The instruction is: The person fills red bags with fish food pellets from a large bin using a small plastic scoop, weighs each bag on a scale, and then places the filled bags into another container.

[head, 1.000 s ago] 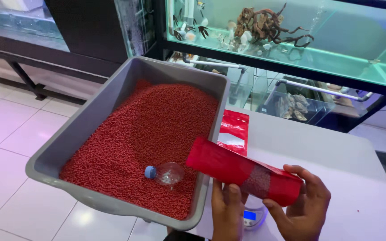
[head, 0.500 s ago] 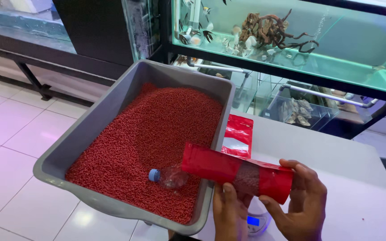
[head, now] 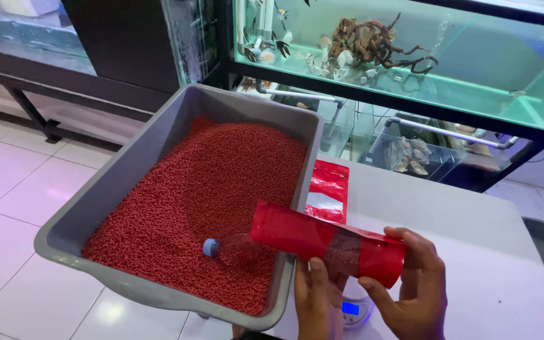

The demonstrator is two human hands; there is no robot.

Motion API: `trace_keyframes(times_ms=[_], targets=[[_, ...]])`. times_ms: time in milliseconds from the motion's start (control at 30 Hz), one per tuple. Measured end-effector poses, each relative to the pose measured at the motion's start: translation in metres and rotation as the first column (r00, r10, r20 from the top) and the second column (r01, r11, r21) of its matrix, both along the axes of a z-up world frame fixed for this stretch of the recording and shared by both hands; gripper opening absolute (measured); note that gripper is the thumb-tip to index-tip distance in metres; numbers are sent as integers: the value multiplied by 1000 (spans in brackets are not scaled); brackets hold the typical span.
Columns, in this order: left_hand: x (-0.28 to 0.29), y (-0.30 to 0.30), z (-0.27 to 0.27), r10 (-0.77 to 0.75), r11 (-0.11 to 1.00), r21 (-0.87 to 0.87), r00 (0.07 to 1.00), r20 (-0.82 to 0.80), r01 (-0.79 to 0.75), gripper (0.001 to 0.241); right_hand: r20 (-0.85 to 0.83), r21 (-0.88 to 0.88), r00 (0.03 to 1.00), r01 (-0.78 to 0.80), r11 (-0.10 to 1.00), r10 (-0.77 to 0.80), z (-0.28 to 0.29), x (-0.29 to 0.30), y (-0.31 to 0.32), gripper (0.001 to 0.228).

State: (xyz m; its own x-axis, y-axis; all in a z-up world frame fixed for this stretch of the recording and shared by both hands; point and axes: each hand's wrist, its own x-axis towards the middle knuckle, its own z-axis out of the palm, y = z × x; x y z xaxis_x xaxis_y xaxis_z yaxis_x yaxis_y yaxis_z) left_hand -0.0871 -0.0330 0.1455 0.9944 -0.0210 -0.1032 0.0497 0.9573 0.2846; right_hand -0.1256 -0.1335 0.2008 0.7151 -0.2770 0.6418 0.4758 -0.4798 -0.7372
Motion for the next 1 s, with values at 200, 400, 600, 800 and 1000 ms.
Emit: trace_keyframes(times_ms=[200, 400, 600, 800, 1000], targets=[[-4, 13, 24, -24, 999, 36, 1000, 18, 23, 75, -180, 147, 979, 127, 981, -100, -12, -6, 8, 91], [12, 5, -6, -37, 997, 68, 994, -103, 44, 73, -232, 246, 973, 54, 968, 5, -64, -1, -13, 100], [16, 14, 8, -163, 920, 339, 978, -128, 197, 74, -424, 187, 901, 182, 965, -88, -73, 1, -20, 105], [26, 7, 1, -340, 661, 725, 939, 56, 196, 59, -665, -50, 695, 324, 945, -273, -79, -1, -38, 72], [31, -8, -25, -383, 522, 848, 914, 137, 92, 57, -684, -28, 682, 328, 944, -257, -93, -2, -52, 81]])
